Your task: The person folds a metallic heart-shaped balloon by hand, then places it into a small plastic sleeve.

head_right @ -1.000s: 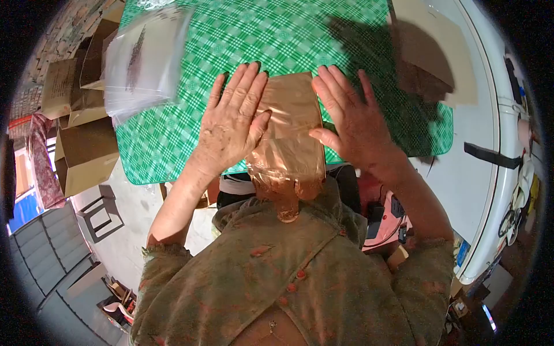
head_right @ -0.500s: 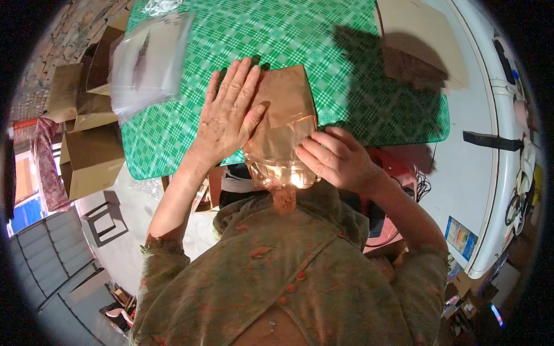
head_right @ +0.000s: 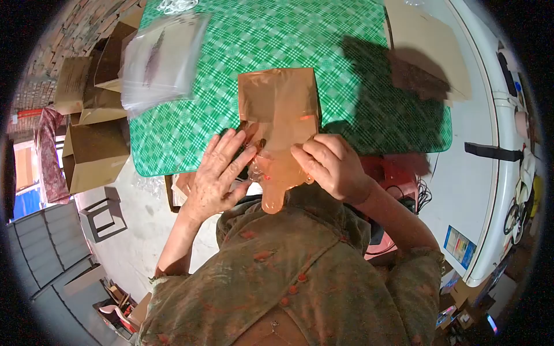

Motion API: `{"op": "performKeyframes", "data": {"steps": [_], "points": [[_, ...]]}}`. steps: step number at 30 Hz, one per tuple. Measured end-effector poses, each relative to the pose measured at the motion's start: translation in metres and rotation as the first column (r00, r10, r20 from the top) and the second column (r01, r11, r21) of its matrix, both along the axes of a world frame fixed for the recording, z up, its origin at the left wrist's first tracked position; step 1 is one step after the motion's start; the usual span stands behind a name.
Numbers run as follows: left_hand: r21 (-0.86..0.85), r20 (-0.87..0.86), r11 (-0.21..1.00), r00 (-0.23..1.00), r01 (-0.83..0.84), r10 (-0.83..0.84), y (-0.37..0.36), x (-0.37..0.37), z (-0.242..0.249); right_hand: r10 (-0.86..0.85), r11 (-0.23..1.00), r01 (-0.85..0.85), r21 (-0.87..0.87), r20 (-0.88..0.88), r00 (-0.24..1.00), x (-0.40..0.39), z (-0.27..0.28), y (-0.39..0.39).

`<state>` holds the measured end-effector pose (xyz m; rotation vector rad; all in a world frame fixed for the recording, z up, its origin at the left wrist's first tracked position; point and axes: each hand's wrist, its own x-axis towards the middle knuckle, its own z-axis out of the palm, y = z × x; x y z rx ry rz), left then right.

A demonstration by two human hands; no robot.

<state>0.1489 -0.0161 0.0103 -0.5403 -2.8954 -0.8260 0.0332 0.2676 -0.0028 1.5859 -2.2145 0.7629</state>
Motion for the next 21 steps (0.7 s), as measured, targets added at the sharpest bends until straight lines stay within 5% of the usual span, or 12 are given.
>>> {"op": "performKeyframes", "data": {"steps": [10, 21], "points": [[0.060, -0.211, 0.998, 0.977, -0.005, 0.017, 0.020, -0.024, -0.010, -0.062, 0.997, 0.062, -0.041, 0.000, 0.998, 0.001, -0.014, -0.001], [0.167, -0.138, 0.986, 0.989, -0.022, 0.046, 0.014, -0.027, -0.012, -0.218, 0.972, 0.228, -0.050, 0.149, 0.964, 0.007, -0.012, -0.002]]}}
